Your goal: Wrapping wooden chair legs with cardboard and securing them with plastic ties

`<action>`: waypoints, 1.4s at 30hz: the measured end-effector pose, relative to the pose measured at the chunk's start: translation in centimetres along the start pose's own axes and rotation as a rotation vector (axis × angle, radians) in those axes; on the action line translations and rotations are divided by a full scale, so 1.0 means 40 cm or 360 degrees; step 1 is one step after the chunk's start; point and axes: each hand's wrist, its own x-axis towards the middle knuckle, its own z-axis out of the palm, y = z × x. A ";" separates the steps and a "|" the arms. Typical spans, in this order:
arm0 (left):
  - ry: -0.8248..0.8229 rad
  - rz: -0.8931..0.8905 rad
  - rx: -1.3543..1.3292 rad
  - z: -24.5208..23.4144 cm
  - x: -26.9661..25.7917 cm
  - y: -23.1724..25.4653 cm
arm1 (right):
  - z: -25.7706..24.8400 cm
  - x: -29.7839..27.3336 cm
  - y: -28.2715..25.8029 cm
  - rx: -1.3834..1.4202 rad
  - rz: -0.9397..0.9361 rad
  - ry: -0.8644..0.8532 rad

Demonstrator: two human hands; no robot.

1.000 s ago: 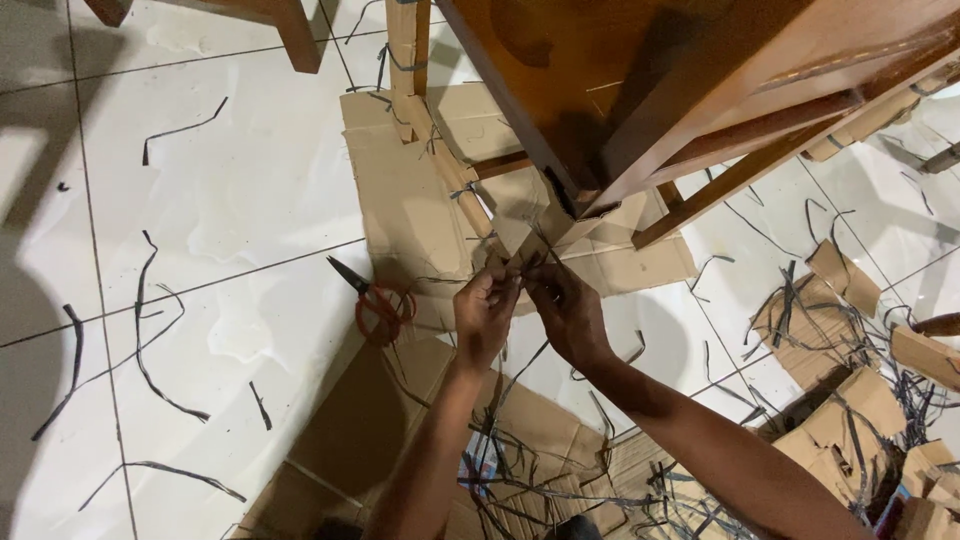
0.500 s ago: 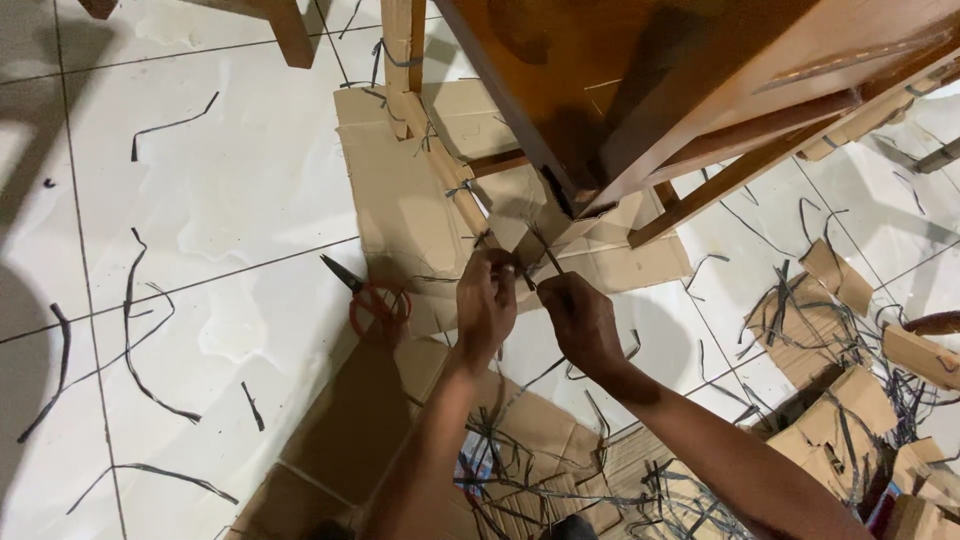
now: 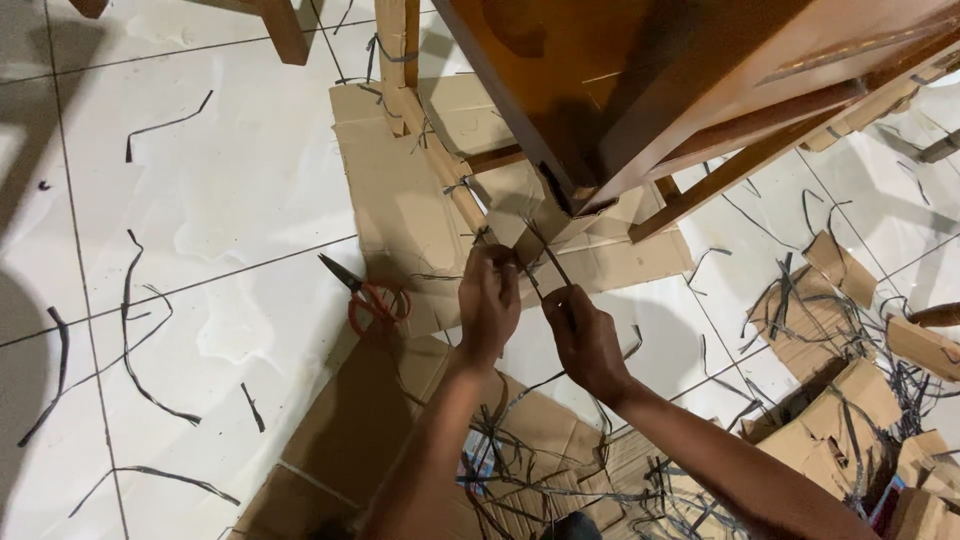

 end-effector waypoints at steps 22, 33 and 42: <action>-0.0008 0.0136 0.0000 0.028 -0.004 -0.032 | 0.002 0.020 -0.007 -0.0328 -0.0389 -0.0140; -0.0142 -0.0496 -0.0373 -0.020 -0.014 0.013 | 0.037 -0.031 0.016 -0.0402 -0.0467 -0.0288; -0.0246 -0.1218 -0.1114 0.018 -0.131 -0.072 | 0.122 -0.067 0.107 -0.0463 -0.0450 -0.0708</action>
